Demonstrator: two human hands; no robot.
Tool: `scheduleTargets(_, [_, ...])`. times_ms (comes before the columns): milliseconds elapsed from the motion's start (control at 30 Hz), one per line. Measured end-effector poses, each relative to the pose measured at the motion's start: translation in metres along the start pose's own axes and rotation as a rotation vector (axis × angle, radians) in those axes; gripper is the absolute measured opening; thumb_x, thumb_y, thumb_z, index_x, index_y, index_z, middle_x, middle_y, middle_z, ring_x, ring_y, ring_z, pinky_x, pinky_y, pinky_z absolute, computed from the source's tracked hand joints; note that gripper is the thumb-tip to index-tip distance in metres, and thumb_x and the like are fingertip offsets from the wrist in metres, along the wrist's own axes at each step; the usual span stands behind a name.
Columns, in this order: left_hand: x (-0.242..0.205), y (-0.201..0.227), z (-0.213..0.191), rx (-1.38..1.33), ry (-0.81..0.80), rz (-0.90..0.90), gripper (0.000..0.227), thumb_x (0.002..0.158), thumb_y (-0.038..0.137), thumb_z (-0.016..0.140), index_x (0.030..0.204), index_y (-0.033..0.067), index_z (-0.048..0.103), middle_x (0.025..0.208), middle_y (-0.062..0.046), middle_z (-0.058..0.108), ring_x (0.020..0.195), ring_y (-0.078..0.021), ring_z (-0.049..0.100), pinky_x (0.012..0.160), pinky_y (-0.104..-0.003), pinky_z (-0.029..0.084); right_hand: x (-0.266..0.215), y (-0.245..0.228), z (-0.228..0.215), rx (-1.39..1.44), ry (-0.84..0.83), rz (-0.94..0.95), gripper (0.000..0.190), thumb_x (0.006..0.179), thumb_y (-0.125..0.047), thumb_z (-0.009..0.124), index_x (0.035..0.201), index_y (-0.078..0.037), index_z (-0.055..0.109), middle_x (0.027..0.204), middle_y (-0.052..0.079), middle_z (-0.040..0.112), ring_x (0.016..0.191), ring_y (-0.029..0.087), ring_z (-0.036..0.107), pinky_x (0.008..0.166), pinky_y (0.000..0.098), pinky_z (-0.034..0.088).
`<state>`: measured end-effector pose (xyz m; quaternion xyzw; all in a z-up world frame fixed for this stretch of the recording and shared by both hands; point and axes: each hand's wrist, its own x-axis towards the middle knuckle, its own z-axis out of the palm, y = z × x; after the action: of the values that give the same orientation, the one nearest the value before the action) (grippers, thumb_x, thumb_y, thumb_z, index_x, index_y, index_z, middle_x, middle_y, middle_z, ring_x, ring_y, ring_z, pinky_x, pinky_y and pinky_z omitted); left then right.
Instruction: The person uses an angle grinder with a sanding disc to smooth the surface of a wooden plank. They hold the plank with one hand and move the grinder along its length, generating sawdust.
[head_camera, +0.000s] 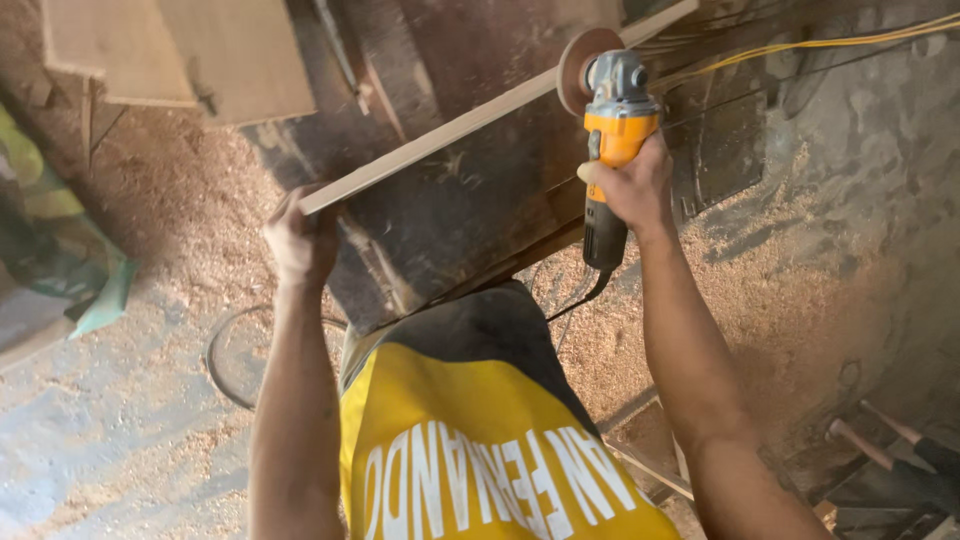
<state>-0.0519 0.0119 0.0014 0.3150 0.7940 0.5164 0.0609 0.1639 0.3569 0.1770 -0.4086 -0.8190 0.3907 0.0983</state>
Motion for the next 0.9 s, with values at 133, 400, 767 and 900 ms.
scheduleTargets(133, [-0.004,-0.015,0.006,-0.032,-0.051,-0.043,0.007,0.107,0.006,0.074,0.103,0.0003,0.072,0.094,-0.013,0.076,0.078,-0.0196,0.075,0.062,-0.029,0.06,0.036,0.052,-0.037,0.245,0.041,0.131,0.06,0.072,-0.005,0.081,0.127,-0.003,0.057,0.113,0.007,0.067,0.1,0.019,0.069,0.088,0.0338,0.061])
scheduleTargets(400, [-0.011,-0.018,0.004,-0.021,-0.103,-0.093,0.011,0.109,0.009,0.078,0.11,-0.0001,0.072,0.103,-0.014,0.078,0.086,-0.018,0.077,0.072,-0.027,0.063,0.099,0.13,-0.1,0.425,0.2,0.458,0.08,0.069,-0.001,0.076,0.132,-0.005,0.026,0.108,0.013,0.063,0.088,0.025,0.073,0.072,0.0363,0.068])
scheduleTargets(767, [-0.011,-0.005,-0.018,0.161,-0.509,-0.795,0.028,0.101,0.018,0.072,0.112,-0.0074,0.07,0.095,-0.022,0.076,0.072,-0.0285,0.073,0.062,-0.037,0.062,0.006,0.122,-0.09,0.602,0.24,0.325,0.051,0.079,0.004,0.073,0.127,0.001,0.054,0.109,0.011,0.064,0.09,0.023,0.071,0.076,0.0359,0.065])
scheduleTargets(900, [-0.043,-0.014,-0.038,-0.176,-0.565,-0.825,0.033,0.09,0.011,0.075,0.114,-0.0099,0.069,0.1,-0.023,0.075,0.084,-0.0254,0.075,0.071,-0.036,0.063,-0.072,0.101,-0.064,0.592,0.297,0.368,0.051,0.073,0.006,0.069,0.121,-0.003,0.054,0.105,0.008,0.062,0.087,0.021,0.072,0.074,0.0361,0.067])
